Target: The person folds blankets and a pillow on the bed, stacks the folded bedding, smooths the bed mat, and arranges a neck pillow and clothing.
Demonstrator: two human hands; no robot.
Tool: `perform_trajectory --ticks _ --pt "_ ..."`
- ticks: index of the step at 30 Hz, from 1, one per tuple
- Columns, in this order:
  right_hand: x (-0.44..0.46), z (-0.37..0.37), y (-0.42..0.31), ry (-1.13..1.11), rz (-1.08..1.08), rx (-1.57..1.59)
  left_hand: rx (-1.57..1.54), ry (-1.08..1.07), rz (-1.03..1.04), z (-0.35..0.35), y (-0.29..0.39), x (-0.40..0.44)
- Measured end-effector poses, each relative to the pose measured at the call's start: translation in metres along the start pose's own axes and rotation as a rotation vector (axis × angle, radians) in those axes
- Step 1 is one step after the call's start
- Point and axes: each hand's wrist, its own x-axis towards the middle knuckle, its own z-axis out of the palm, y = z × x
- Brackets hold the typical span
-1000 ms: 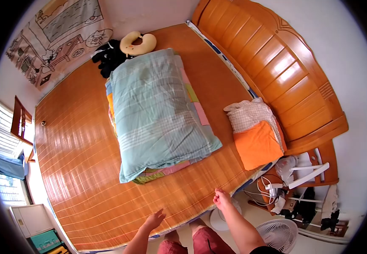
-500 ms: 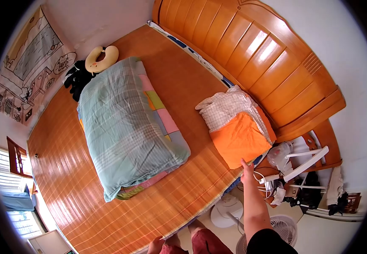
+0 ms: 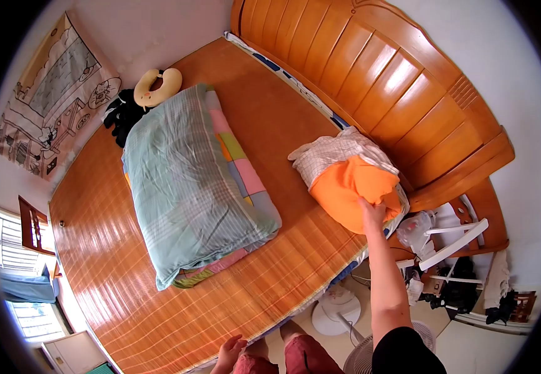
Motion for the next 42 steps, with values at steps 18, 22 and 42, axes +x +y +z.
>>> perform_trajectory --ticks 18,22,42 --pt "-0.359 0.002 0.045 -1.292 0.147 -0.926 -0.527 0.017 -0.158 0.032 0.076 0.072" --pt "-0.368 -0.009 0.065 -0.447 0.891 0.104 -0.401 -0.015 -0.198 0.025 0.079 0.065" --pt "-0.252 0.002 -0.281 -0.099 -0.193 0.019 -0.728 0.245 0.276 -0.154 0.065 -0.159"
